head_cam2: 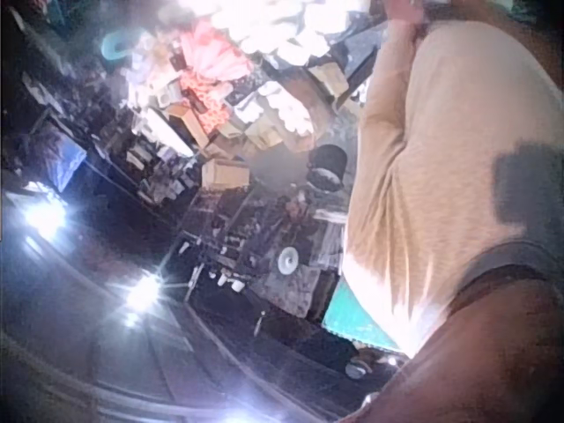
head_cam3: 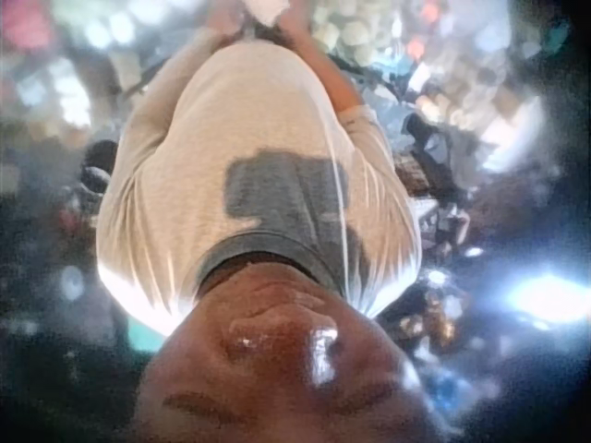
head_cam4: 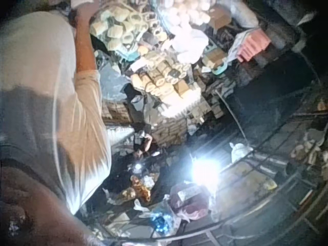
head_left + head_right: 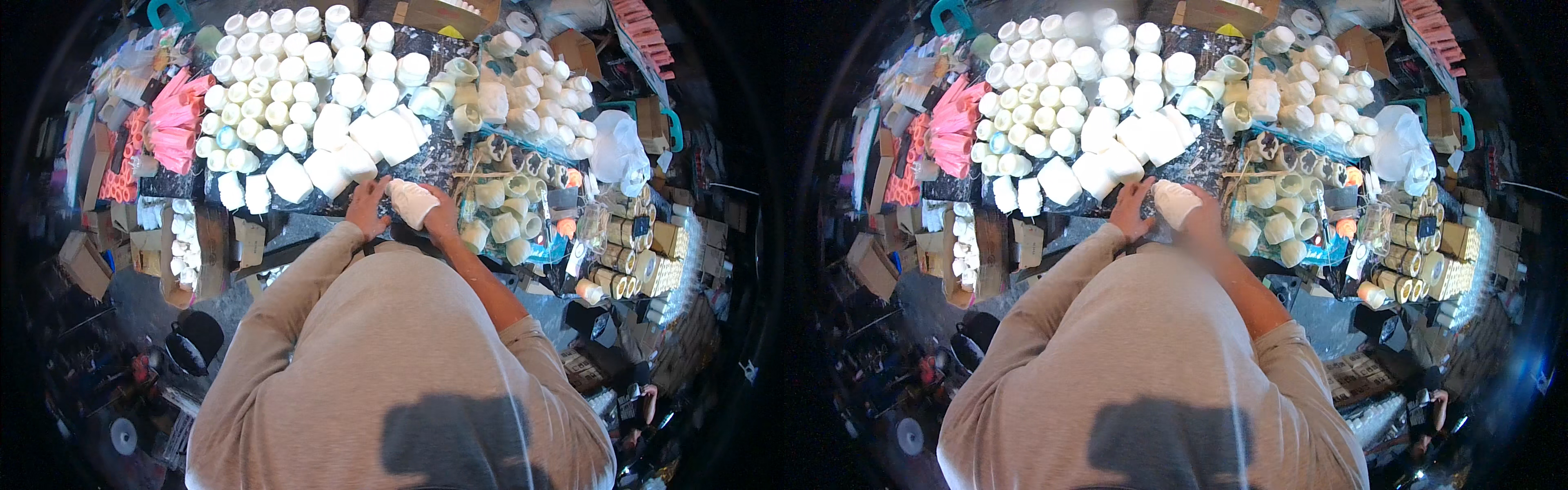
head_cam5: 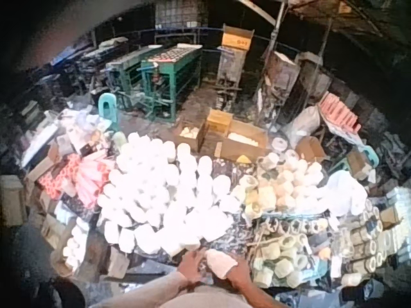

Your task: The person repeatedly picks up white cylindrical candle bodies and inserts wick holders into their centers, then places the assembled units onto a nearby tray. The process is continuous and repetitive throughout the clip.

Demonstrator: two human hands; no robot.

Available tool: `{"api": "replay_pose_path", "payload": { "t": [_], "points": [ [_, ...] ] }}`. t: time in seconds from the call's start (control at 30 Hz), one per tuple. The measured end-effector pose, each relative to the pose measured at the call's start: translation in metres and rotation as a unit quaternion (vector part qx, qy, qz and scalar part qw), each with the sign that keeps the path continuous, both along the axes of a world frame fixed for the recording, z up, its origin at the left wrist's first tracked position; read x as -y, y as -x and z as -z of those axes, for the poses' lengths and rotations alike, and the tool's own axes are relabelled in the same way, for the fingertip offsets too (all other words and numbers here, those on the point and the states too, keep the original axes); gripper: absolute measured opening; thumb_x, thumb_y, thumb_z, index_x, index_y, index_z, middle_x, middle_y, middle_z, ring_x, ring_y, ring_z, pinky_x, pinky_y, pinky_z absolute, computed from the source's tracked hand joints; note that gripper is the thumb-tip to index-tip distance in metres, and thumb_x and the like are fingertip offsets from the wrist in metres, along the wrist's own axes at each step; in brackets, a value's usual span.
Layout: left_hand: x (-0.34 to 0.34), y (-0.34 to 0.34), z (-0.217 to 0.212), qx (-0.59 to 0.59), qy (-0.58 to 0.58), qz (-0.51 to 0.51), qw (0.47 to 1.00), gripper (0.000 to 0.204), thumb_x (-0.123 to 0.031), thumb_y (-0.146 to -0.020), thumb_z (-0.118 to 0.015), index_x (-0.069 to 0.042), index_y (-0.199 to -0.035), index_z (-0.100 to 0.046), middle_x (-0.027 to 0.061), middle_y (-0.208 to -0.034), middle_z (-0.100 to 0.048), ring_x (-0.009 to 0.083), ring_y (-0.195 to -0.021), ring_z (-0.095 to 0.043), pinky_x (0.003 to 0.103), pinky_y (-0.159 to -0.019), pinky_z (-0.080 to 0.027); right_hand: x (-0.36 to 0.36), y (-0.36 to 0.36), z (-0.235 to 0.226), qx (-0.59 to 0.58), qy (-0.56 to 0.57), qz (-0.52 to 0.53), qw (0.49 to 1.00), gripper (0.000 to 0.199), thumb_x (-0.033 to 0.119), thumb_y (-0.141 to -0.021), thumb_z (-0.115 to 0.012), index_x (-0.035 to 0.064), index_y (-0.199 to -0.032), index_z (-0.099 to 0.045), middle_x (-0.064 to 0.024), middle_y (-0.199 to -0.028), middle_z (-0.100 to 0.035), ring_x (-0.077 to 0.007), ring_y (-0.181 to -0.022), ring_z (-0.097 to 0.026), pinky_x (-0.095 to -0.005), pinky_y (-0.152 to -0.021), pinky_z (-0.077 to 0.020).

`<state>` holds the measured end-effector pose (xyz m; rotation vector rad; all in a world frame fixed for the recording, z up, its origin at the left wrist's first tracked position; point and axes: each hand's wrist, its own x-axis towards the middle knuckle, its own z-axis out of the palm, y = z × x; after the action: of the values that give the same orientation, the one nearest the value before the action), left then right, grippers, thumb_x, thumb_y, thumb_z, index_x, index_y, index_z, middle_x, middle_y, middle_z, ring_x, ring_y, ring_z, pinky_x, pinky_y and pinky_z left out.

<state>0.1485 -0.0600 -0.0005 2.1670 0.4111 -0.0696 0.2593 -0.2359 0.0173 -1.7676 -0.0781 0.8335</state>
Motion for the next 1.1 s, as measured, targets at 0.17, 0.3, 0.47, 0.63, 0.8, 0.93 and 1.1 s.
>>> {"api": "replay_pose_path", "payload": {
  "t": [0.17,0.3,0.47,0.63,0.8,0.93,1.1],
  "points": [
    [0.006,-0.037,0.050,0.070,-0.002,0.086,0.994,0.086,-0.024,-0.070,-0.087,-0.014,-0.146,-0.049,0.0169,-0.145,-0.051,0.0384,-0.136,-0.047,0.047,-0.112,-0.039,-0.004,-0.008,-0.024,0.069,0.007,-0.014,0.997,0.034,0.005,-0.092,-0.069,-0.0016,-0.125,-0.067,-0.0112,-0.113,-0.073,-0.0189,-0.097,-0.071,-0.0328,-0.087,-0.0578],
    [0.011,-0.043,0.053,0.009,-0.011,0.092,0.996,0.083,-0.024,-0.071,-0.087,-0.013,-0.145,-0.050,0.0164,-0.143,-0.054,0.0380,-0.136,-0.048,0.047,-0.114,-0.038,0.010,-0.025,-0.041,0.045,-0.120,0.067,0.989,0.031,0.005,-0.092,-0.069,-0.0033,-0.122,-0.067,-0.0118,-0.112,-0.073,-0.0206,-0.096,-0.071,-0.0346,-0.086,-0.0589],
    [0.012,-0.030,-0.003,0.056,-0.016,0.011,0.998,0.082,-0.025,-0.075,-0.086,-0.009,-0.146,-0.048,0.0204,-0.146,-0.049,0.0390,-0.137,-0.047,0.047,-0.115,-0.038,0.035,-0.061,-0.037,-0.122,-0.182,0.208,0.953,0.038,-0.002,-0.093,-0.059,-0.0084,-0.130,-0.058,-0.0171,-0.115,-0.070,-0.0267,-0.097,-0.072,-0.0391,-0.087,-0.0605],
    [0.031,-0.039,-0.066,0.118,0.131,-0.018,0.984,0.082,-0.028,-0.077,-0.086,-0.003,-0.146,-0.048,0.0215,-0.143,-0.049,0.0382,-0.129,-0.053,0.044,-0.101,-0.051,0.026,-0.061,-0.023,0.056,-0.082,0.240,0.966,0.046,-0.007,-0.083,-0.058,-0.0053,-0.129,-0.061,-0.0183,-0.118,-0.070,-0.0264,-0.101,-0.070,-0.0358,-0.088,-0.0572],
    [0.052,-0.101,-0.070,0.205,0.083,-0.168,0.961,0.040,-0.009,-0.092,-0.068,0.004,-0.129,-0.064,0.0168,-0.115,-0.070,0.0225,-0.103,-0.068,0.032,-0.081,-0.058,-0.006,-0.055,-0.035,0.395,0.028,0.123,0.910,0.043,-0.007,-0.080,-0.058,-0.0047,-0.122,-0.066,-0.0150,-0.116,-0.070,-0.0215,-0.102,-0.068,-0.0325,-0.090,-0.0533],
    [0.043,-0.124,-0.057,0.104,0.624,-0.363,0.684,0.034,0.002,-0.095,-0.051,0.003,-0.126,-0.065,0.0174,-0.113,-0.072,0.0294,-0.101,-0.071,0.044,-0.095,-0.055,-0.006,-0.068,-0.033,0.213,0.005,0.100,0.972,0.035,0.004,-0.080,-0.067,0.0038,-0.114,-0.073,-0.0195,-0.097,-0.074,-0.0256,-0.087,-0.071,-0.0372,-0.079,-0.0535],
    [0.035,-0.134,-0.038,0.041,0.734,-0.264,0.625,0.028,-0.014,-0.094,-0.053,0.003,-0.114,-0.063,0.0160,-0.107,-0.071,0.0288,-0.099,-0.071,0.044,-0.092,-0.057,0.006,-0.075,-0.014,-0.008,-0.157,0.179,0.971,0.036,0.010,-0.092,-0.063,-0.0050,-0.125,-0.065,-0.0147,-0.110,-0.073,-0.0241,-0.098,-0.070,-0.0364,-0.084,-0.0557]
  ]
}}
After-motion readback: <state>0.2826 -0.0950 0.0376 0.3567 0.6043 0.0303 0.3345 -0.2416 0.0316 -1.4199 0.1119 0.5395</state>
